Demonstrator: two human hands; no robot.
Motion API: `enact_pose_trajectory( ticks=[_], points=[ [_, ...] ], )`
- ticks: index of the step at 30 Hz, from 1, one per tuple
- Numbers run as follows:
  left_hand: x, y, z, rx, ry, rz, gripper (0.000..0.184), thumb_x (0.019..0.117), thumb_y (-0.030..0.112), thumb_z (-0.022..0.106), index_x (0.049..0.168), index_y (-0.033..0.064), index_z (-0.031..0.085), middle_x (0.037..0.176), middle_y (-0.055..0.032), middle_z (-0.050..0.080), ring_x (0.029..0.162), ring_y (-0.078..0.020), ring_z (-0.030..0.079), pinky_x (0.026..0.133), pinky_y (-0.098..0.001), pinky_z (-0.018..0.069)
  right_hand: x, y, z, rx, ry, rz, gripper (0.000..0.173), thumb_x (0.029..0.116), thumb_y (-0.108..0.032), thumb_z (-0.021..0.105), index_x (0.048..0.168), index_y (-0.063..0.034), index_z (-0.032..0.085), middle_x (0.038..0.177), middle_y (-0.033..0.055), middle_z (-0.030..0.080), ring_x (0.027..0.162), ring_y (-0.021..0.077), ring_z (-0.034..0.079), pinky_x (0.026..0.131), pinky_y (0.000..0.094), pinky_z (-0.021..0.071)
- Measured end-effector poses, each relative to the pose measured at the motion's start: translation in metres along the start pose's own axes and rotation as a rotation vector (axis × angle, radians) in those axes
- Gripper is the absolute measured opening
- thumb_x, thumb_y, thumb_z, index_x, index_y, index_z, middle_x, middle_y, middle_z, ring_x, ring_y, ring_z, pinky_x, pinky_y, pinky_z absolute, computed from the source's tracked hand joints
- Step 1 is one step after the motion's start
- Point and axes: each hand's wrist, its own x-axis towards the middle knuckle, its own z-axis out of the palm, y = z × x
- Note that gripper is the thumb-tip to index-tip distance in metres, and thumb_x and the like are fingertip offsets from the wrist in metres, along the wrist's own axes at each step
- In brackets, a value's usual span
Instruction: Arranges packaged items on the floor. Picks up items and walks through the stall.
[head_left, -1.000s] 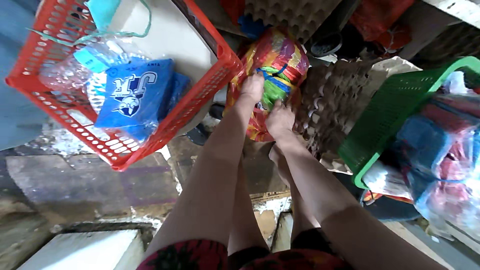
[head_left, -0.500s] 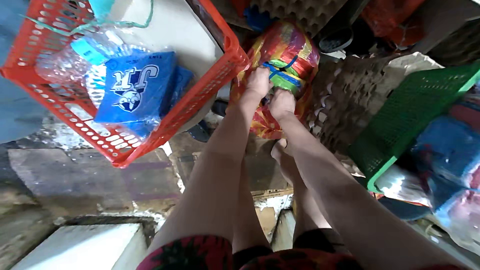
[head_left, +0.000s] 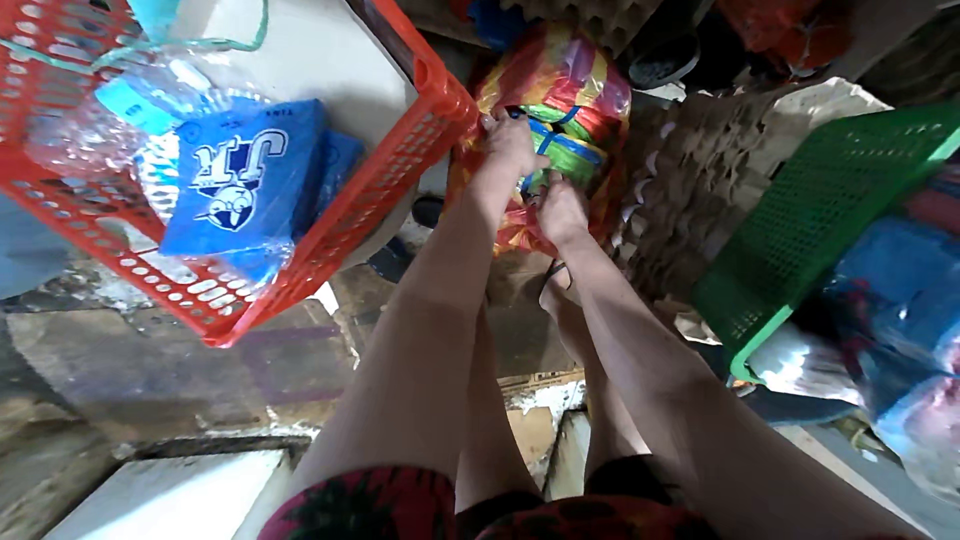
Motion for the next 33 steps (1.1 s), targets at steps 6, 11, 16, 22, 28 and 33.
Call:
enact_pose_trajectory(
  ticks=[6,11,16,22,28,33],
  points=[
    [0.004,0.0,-0.01,0.044,-0.088,0.105,0.06,0.0881,0.033,0.077,0.128,-0.0086,0.059,0.13,-0.0309,0.06,0.125,-0.0455,0.058,0.101,-0.0644,0.0473,-0.004,0.005,0.004,0.064,0.03,0.027,0.04,0.108,-0.025,0.05,0.143,-0.0053,0.052,0.137,0.0216,0.061,0.124,0.0381,0.062,0.104,0.0559,0.0502],
    [0.006,-0.008,-0.003,0.011,-0.08,0.137,0.06,0.0906,0.032,0.073,0.135,-0.0047,0.058,0.134,-0.0293,0.059,0.127,-0.0443,0.057,0.104,-0.0637,0.0461,-0.01,0.02,0.013,0.092,0.085,0.005,0.04,0.1077,-0.022,0.051,0.142,-0.0019,0.054,0.142,0.0222,0.058,0.132,0.0374,0.057,0.11,0.0532,0.0466],
    [0.002,-0.002,-0.003,-0.016,-0.086,0.118,0.058,0.0903,0.029,0.074,0.136,-0.0041,0.058,0.134,-0.0285,0.059,0.128,-0.044,0.056,0.105,-0.0625,0.046,-0.019,-0.009,-0.004,-0.012,-0.03,0.18,0.043,0.1053,-0.016,0.052,0.145,0.0002,0.048,0.14,0.0253,0.058,0.128,0.0397,0.06,0.103,0.0567,0.0507],
    [0.008,-0.018,-0.006,-0.014,-0.072,0.104,0.057,0.0901,0.028,0.074,0.135,-0.0032,0.059,0.134,-0.0283,0.059,0.13,-0.0435,0.055,0.107,-0.0618,0.0446,0.009,-0.03,-0.001,-0.082,-0.053,0.004,0.045,0.1085,-0.035,0.049,0.135,0.0001,0.058,0.13,0.0234,0.064,0.121,0.0387,0.064,0.099,0.0548,0.0529],
    [0.021,-0.031,-0.005,-0.049,-0.052,0.143,0.056,0.0895,0.03,0.074,0.135,0.0006,0.062,0.134,-0.0261,0.061,0.128,-0.0417,0.057,0.106,-0.0622,0.0449,0.023,-0.028,-0.004,-0.114,-0.065,-0.015,0.041,0.1096,-0.034,0.043,0.135,-0.0066,0.06,0.119,0.0225,0.07,0.114,0.0412,0.068,0.093,0.0601,0.0539],
    [0.026,-0.031,-0.004,-0.108,-0.072,0.155,0.057,0.0887,0.033,0.075,0.137,0.0054,0.063,0.135,-0.0224,0.062,0.129,-0.0384,0.058,0.106,-0.0605,0.0454,0.006,-0.007,0.007,0.008,-0.028,0.072,0.041,0.1104,-0.038,0.042,0.137,-0.0106,0.056,0.113,0.0191,0.072,0.109,0.0379,0.07,0.091,0.0576,0.0554]
  ],
)
